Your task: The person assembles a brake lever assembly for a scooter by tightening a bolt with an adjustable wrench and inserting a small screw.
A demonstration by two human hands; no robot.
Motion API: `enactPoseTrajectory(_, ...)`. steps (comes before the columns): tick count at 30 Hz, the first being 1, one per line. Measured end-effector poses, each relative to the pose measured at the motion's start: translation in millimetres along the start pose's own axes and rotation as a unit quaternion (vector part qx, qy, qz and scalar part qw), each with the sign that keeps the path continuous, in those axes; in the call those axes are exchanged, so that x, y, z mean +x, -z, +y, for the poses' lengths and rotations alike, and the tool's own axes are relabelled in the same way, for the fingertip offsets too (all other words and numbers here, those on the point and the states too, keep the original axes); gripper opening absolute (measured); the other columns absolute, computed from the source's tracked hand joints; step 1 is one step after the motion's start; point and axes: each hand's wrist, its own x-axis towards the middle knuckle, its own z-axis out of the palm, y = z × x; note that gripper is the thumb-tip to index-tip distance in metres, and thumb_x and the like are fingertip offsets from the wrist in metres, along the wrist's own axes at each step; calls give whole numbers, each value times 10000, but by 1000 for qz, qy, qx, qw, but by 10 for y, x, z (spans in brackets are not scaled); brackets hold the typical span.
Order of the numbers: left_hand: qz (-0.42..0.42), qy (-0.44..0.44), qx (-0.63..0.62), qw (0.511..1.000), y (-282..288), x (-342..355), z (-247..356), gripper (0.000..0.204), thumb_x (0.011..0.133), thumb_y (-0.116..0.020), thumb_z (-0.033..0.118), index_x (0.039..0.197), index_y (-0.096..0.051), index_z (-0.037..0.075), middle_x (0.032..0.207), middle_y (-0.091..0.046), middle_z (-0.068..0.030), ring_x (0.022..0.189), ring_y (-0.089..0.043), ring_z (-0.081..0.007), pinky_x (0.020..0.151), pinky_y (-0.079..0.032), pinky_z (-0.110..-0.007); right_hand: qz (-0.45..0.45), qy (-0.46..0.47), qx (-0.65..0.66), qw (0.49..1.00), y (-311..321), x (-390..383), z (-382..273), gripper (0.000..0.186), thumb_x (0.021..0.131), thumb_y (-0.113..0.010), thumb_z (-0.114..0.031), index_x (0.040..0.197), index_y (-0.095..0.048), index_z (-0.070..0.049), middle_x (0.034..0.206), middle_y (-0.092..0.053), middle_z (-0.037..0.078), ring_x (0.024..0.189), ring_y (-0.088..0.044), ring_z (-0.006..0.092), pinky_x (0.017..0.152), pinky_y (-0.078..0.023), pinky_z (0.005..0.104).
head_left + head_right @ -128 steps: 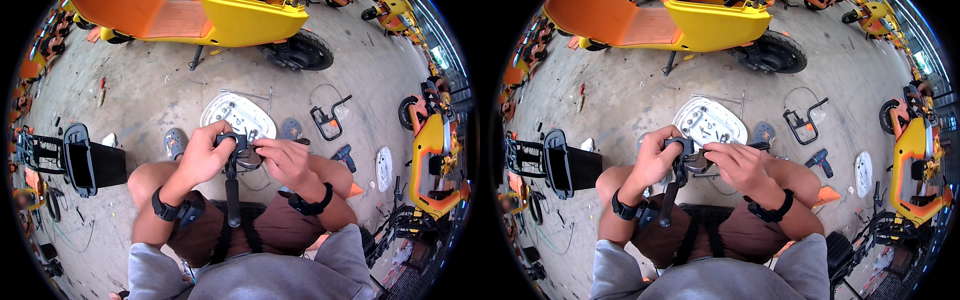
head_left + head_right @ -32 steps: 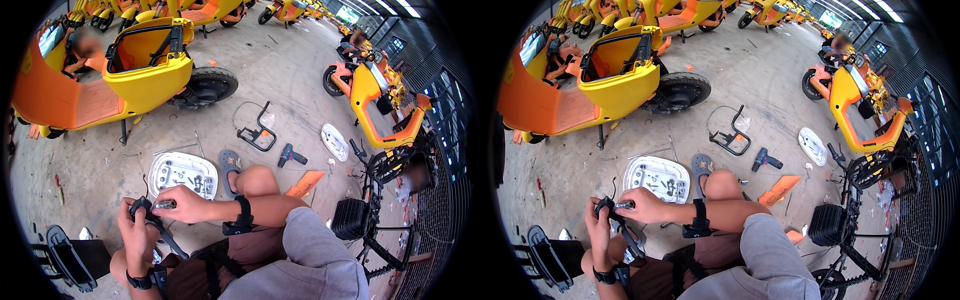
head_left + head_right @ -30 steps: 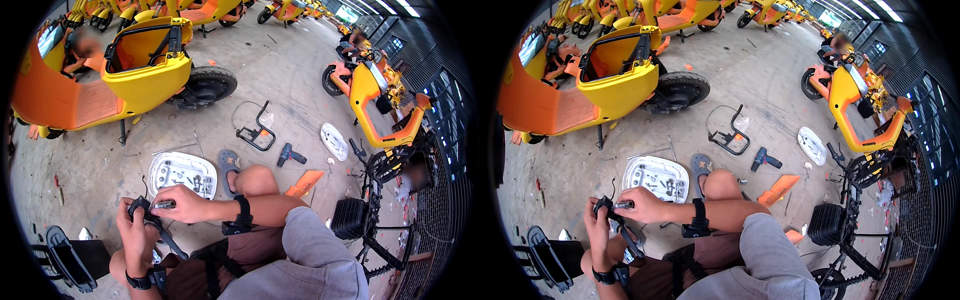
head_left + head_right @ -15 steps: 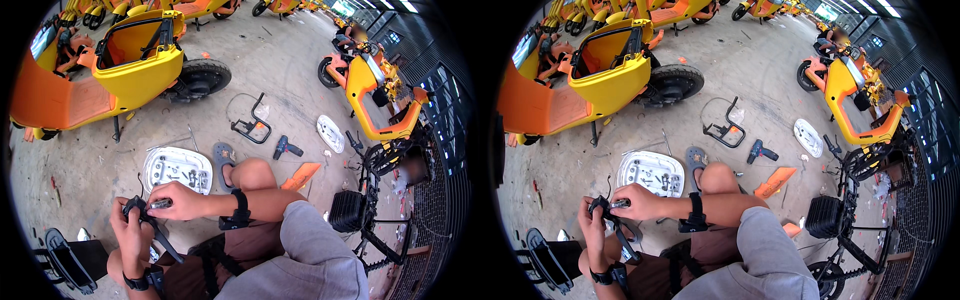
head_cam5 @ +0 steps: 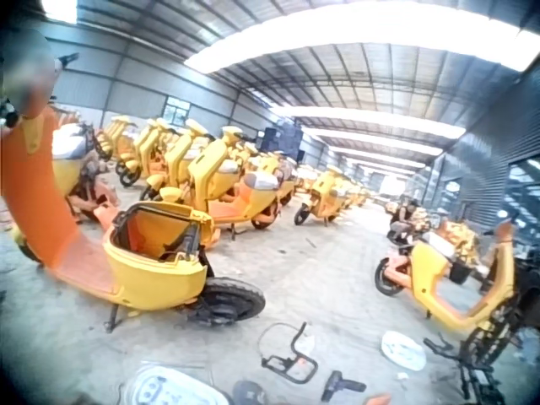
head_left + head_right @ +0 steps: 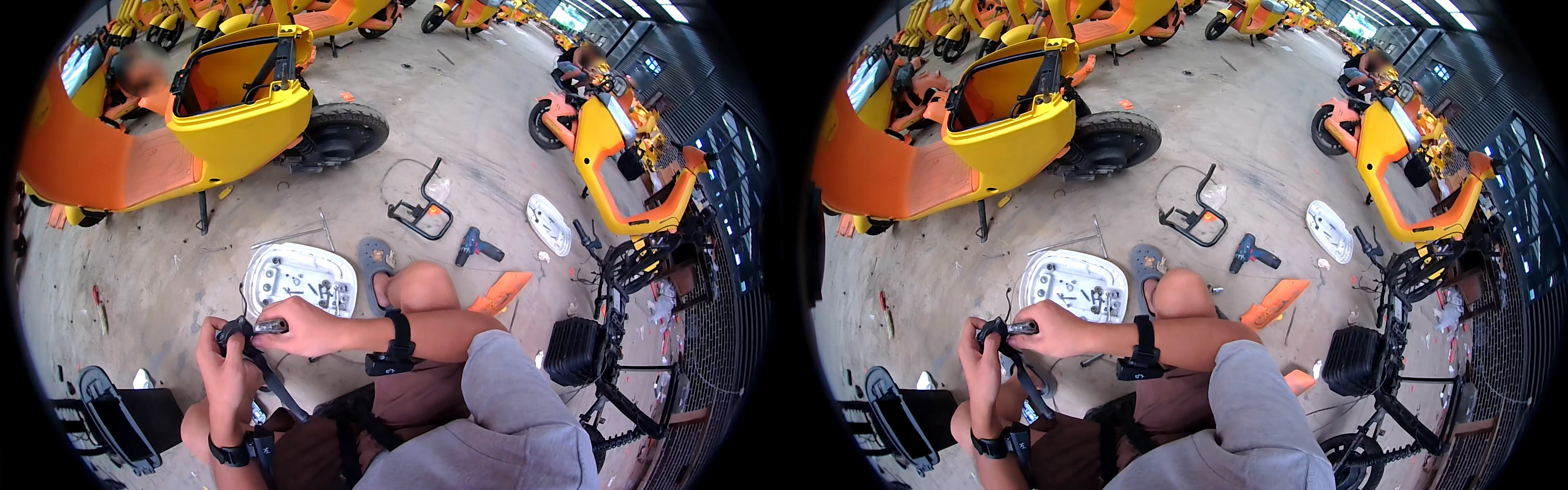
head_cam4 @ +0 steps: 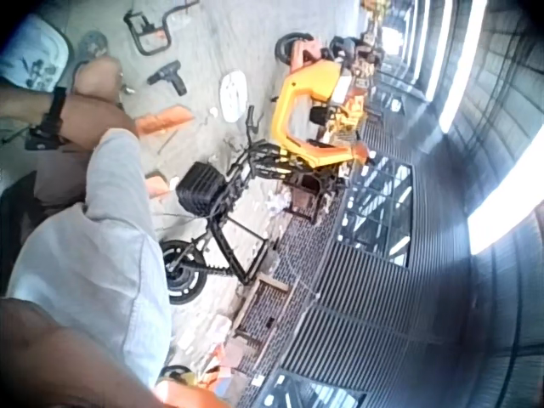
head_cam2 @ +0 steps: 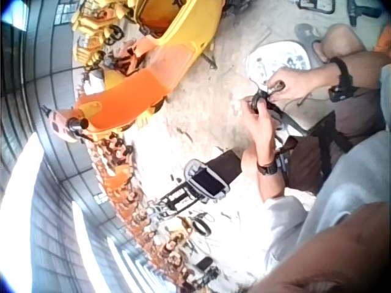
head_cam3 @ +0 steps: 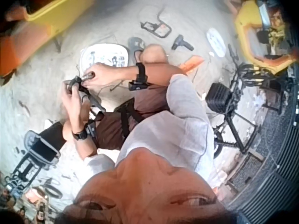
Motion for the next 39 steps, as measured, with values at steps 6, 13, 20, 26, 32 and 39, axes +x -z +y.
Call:
enactPoseTrajectory(6,22,22,5,1000,17,-14,81,46,865,-537,22,876,-495,7,697,-515,3,627,-439,-53,530,-357,-229,9,20,-5,1000,-21,24,-4,242,844,-740,-175,941,-663,33,799,-634,163,690,-613,266,643,-473,350)
enactPoseTrajectory(13,4,0,36,999,8,50,-58,109,842,-592,71,868,-517,-3,643,-542,-35,604,-480,-68,536,-393,-264,24,46,18,998,31,-29,-1,228,845,-734,-176,927,-675,29,806,-652,136,714,-626,249,659,-487,337)
enactPoseTrajectory(20,-1,-17,33,999,-30,41,-114,136,834,-620,83,887,-525,2,628,-543,-8,595,-482,-63,521,-398,-253,18,33,4,999,55,-78,3,264,845,-746,-199,949,-678,35,824,-665,151,723,-635,252,674,-493,341)
enactPoseTrajectory(26,-9,-27,136,990,-69,5,30,160,828,-618,104,916,-522,11,600,-561,-76,522,-540,-125,507,-420,-286,21,11,13,1000,105,-103,22,267,856,-736,-207,938,-678,39,777,-648,164,668,-596,230,641,-473,334)
enactPoseTrajectory(32,-23,-73,179,981,-72,-12,105,199,812,-612,112,948,-519,0,673,-600,-199,578,-611,-375,558,-476,-394,11,-4,23,1000,116,-93,26,221,846,-724,-151,974,-683,24,794,-667,160,686,-616,193,662,-480,325)
enactPoseTrajectory(39,-18,-67,177,982,-62,-12,106,208,811,-607,107,965,-526,-7,695,-608,-206,592,-621,-360,574,-485,-388,24,7,13,1000,91,-93,50,236,841,-739,-162,981,-689,22,805,-672,156,700,-632,209,669,-487,326)
